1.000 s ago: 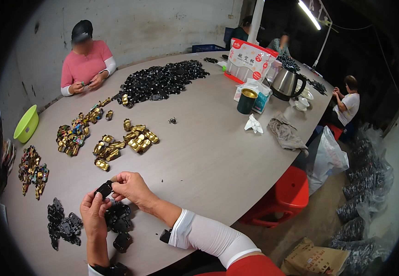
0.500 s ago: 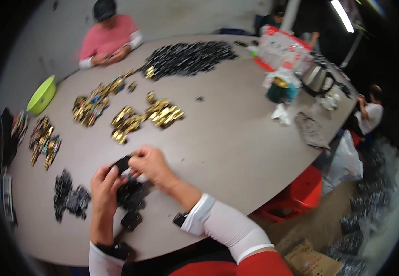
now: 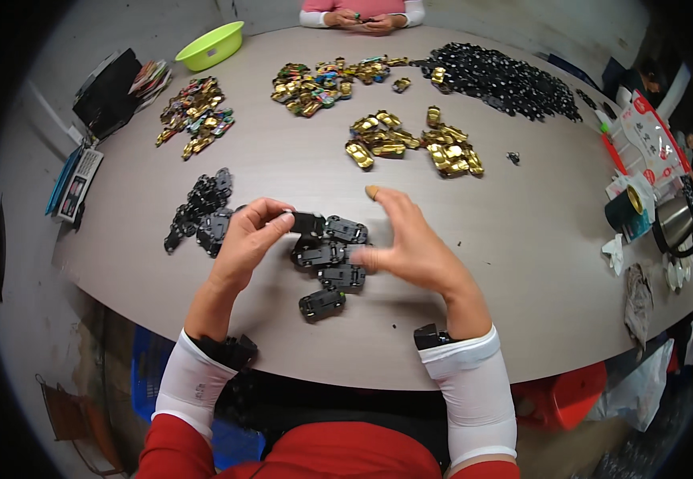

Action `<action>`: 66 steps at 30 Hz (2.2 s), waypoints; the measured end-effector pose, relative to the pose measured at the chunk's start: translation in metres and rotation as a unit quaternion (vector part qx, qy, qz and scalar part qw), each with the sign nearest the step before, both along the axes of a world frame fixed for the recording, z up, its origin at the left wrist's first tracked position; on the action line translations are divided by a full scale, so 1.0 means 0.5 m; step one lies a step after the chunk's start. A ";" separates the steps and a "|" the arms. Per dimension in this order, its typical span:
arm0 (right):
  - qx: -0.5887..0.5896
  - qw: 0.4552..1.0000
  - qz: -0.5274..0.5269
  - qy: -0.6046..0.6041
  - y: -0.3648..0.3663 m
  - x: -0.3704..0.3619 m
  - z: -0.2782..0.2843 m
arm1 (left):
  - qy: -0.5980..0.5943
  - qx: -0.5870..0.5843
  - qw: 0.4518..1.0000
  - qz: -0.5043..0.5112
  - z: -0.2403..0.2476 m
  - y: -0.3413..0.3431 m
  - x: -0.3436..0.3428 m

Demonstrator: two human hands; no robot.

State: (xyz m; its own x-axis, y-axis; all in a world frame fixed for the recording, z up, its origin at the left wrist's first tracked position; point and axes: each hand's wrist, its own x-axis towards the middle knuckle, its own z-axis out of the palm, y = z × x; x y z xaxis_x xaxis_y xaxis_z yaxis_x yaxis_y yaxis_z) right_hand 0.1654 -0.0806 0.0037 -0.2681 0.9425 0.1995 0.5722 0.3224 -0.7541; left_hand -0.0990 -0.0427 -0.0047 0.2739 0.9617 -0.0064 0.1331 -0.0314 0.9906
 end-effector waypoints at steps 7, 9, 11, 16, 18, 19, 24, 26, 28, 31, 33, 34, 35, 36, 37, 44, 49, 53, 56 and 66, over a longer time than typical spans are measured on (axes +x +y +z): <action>-0.013 0.973 0.090 -0.212 -0.062 -0.065 -0.024 | 0.160 0.107 0.971 -0.141 -0.012 -0.070 -0.009; -0.006 0.973 0.082 -0.214 -0.054 -0.072 -0.023 | 0.201 0.164 0.953 -0.158 -0.017 -0.081 -0.007; -0.001 0.974 0.080 -0.210 -0.046 -0.081 -0.027 | 0.253 0.239 0.924 -0.161 -0.019 -0.091 0.003; -0.001 0.986 0.060 -0.154 -0.034 -0.105 -0.025 | 0.297 0.232 0.918 -0.122 -0.028 -0.106 0.022; 0.015 0.994 0.056 -0.098 -0.026 -0.115 -0.043 | 0.306 0.229 0.917 -0.116 -0.040 -0.111 0.026; 0.065 0.993 0.056 -0.082 -0.030 -0.121 -0.054 | 0.295 0.224 0.925 -0.091 -0.050 -0.119 0.033; 0.082 0.995 -0.029 -0.052 -0.048 -0.163 -0.088 | 0.221 0.258 0.940 0.043 -0.110 -0.156 0.051; 0.083 0.996 -0.036 -0.023 -0.054 -0.171 -0.099 | 0.188 0.259 0.947 0.039 -0.113 -0.159 0.043; 0.059 0.998 -0.005 -0.021 -0.055 -0.171 -0.092 | 0.136 0.242 0.961 0.003 -0.108 -0.155 0.011; 0.029 0.998 0.016 -0.054 -0.050 -0.151 -0.083 | 0.181 0.257 0.945 -0.088 -0.087 -0.170 -0.029; 0.015 0.997 0.044 -0.059 -0.050 -0.141 -0.067 | 0.244 0.268 0.923 -0.129 -0.068 -0.180 -0.030; 0.008 0.996 0.064 -0.061 -0.050 -0.140 -0.057 | 0.262 0.263 0.921 -0.115 -0.069 -0.185 -0.027; -0.016 0.994 0.083 -0.070 -0.044 -0.139 -0.048 | 0.279 0.258 0.919 -0.100 -0.070 -0.189 -0.021; -0.028 0.994 0.086 -0.065 -0.035 -0.140 -0.049 | 0.297 0.252 0.917 -0.085 -0.072 -0.191 -0.018; -0.039 0.994 0.085 -0.061 -0.027 -0.137 -0.049 | 0.296 0.249 0.920 -0.069 -0.074 -0.190 -0.014; 0.031 0.992 0.087 -0.080 0.020 -0.153 -0.091 | 0.302 0.233 0.924 0.020 -0.098 -0.157 0.010; 0.072 0.997 -0.007 0.037 -0.033 -0.214 -0.093 | 0.219 0.202 0.954 0.040 -0.092 -0.171 -0.001; 0.044 0.983 -0.066 0.163 -0.080 -0.254 -0.109 | 0.103 0.229 0.964 0.093 -0.093 -0.202 -0.013; 0.046 0.974 -0.091 0.200 -0.107 -0.292 -0.120 | 0.033 0.207 0.968 0.139 -0.096 -0.231 -0.018; -0.022 0.957 0.036 0.288 -0.202 -0.536 -0.100 | -0.163 0.159 0.918 0.324 -0.067 -0.376 -0.177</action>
State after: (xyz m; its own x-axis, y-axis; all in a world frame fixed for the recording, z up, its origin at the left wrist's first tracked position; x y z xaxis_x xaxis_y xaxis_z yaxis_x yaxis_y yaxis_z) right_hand -0.1026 -0.1817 -0.0465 -0.1899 0.9370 0.2932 0.0358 0.3051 -0.9517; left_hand -0.1877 -0.2309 -0.0384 -0.4193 0.8623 0.2841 -0.0756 -0.3450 0.9356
